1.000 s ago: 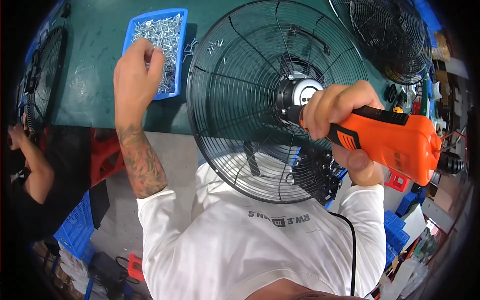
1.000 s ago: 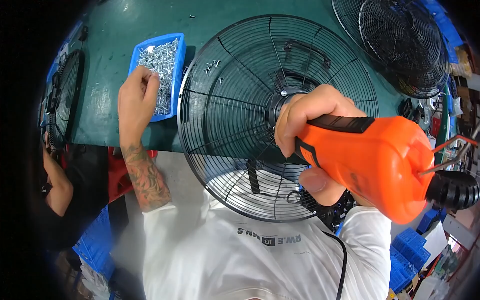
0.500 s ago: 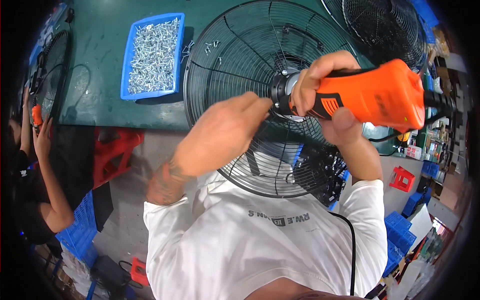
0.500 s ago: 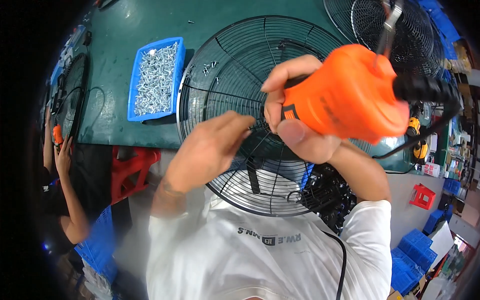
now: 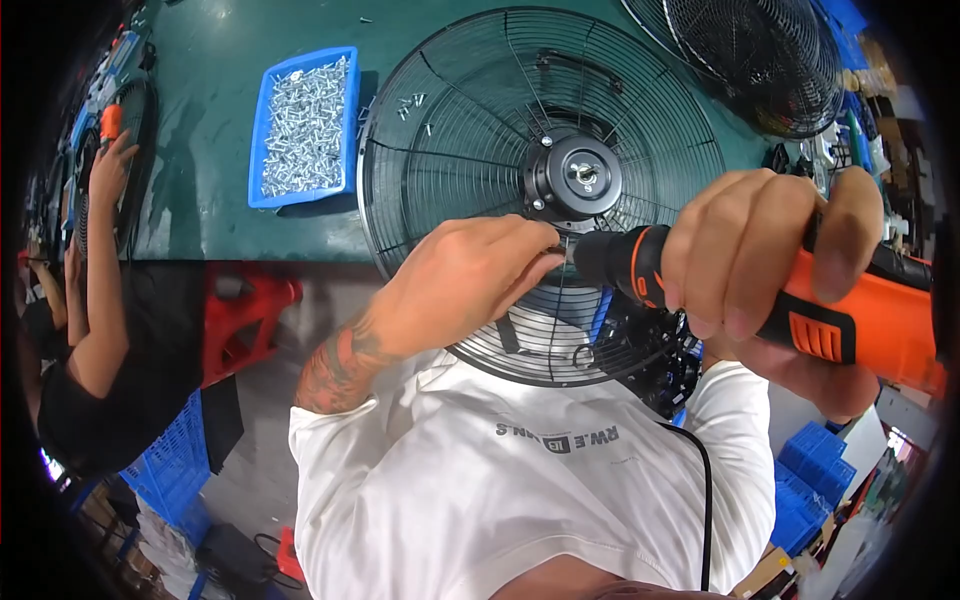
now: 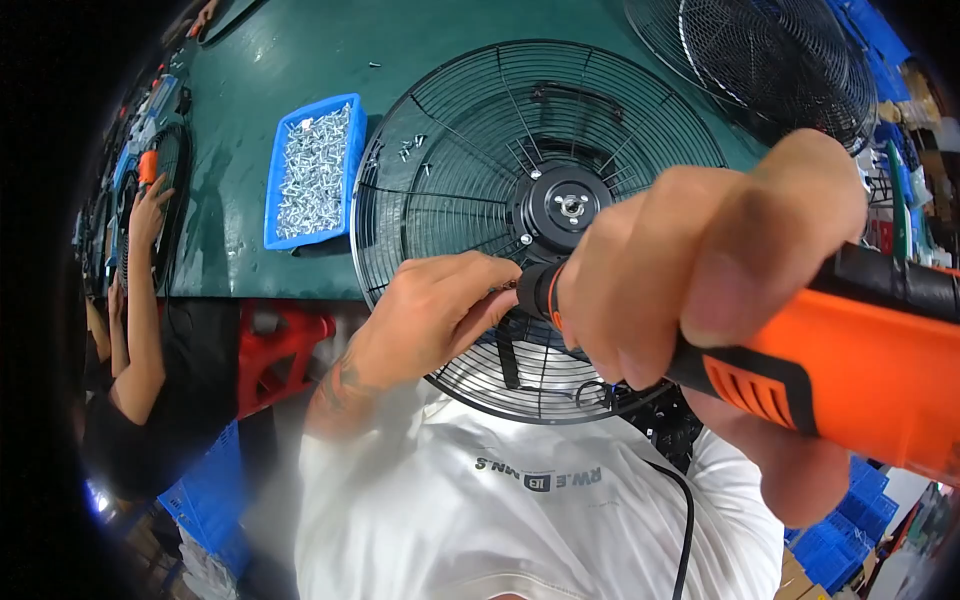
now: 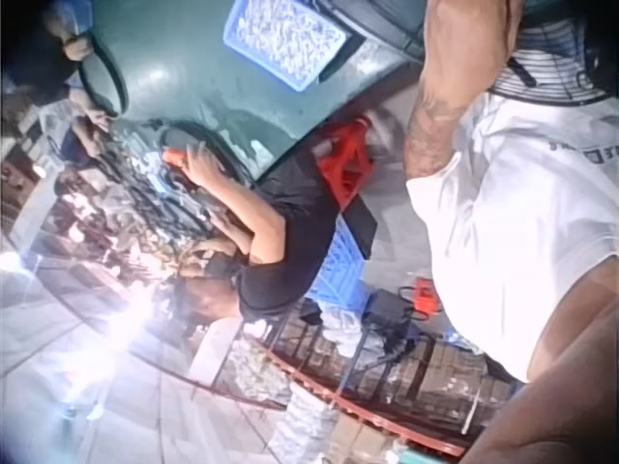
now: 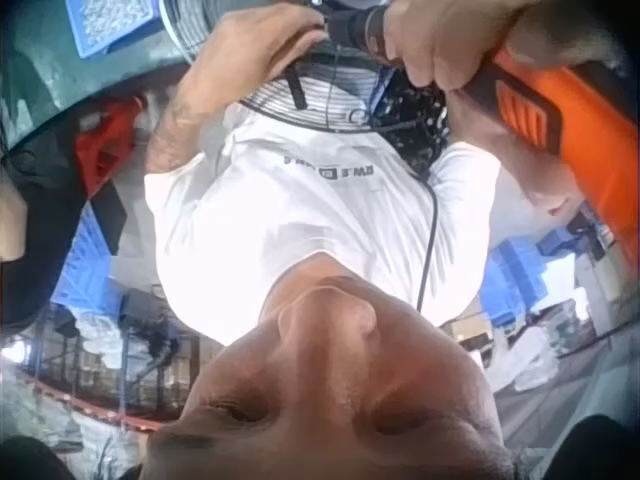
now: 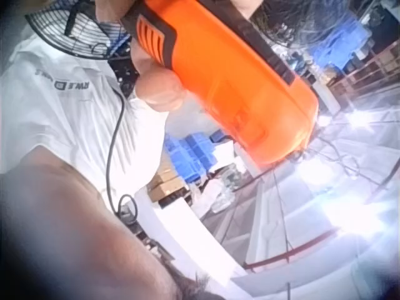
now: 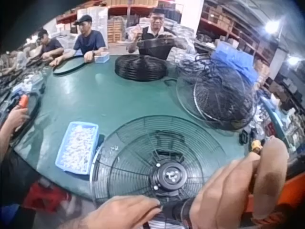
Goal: Assembling the motor and guard components of an industrial fan using an electric screwdriver.
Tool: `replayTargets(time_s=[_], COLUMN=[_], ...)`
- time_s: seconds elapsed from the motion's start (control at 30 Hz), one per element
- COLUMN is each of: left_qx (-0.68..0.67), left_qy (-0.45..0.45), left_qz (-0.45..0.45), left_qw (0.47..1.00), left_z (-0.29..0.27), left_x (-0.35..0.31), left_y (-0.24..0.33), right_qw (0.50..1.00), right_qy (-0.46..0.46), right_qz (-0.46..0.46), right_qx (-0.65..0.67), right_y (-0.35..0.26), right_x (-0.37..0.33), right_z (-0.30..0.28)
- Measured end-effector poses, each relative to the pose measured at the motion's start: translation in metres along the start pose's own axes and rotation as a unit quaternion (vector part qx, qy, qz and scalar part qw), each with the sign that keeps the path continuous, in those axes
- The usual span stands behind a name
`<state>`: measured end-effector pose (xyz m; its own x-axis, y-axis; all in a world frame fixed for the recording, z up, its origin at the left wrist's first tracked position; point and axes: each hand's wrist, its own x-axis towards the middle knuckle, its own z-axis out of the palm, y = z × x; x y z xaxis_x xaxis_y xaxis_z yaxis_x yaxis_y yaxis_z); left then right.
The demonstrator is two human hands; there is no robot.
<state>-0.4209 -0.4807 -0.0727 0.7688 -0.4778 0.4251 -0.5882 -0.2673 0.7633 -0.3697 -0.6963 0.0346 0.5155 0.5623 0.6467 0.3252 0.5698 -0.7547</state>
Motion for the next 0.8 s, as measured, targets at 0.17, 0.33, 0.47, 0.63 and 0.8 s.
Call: replayTargets(time_s=[0.17,0.33,0.47,0.63,0.8], left_qx=[0.012,0.043,0.038,0.258,0.335], left_qy=[-0.023,-0.047,-0.058,0.176,0.248], left_qz=[-0.003,-0.013,-0.053,-0.131,-0.206], left_qw=[1.000,0.998,0.996,0.941,0.885], left_z=[0.004,0.008,0.007,-0.037,-0.059], left_x=[0.000,0.002,0.009,0.006,0.008], left_y=[0.002,0.001,0.007,-0.018,-0.057], right_qw=[0.999,0.999,0.999,0.983,0.970], right_qy=[0.028,0.008,0.036,0.127,0.203], right_qz=[0.021,0.048,0.025,0.070,0.108], right_qx=[0.008,-0.005,-0.010,-0.117,-0.085], right_y=[-0.003,-0.007,-0.008,-0.013,0.002], right_x=[-0.011,-0.015,-0.027,-0.054,-0.075], right_z=[-0.001,-0.006,-0.011,-0.035,-0.043])
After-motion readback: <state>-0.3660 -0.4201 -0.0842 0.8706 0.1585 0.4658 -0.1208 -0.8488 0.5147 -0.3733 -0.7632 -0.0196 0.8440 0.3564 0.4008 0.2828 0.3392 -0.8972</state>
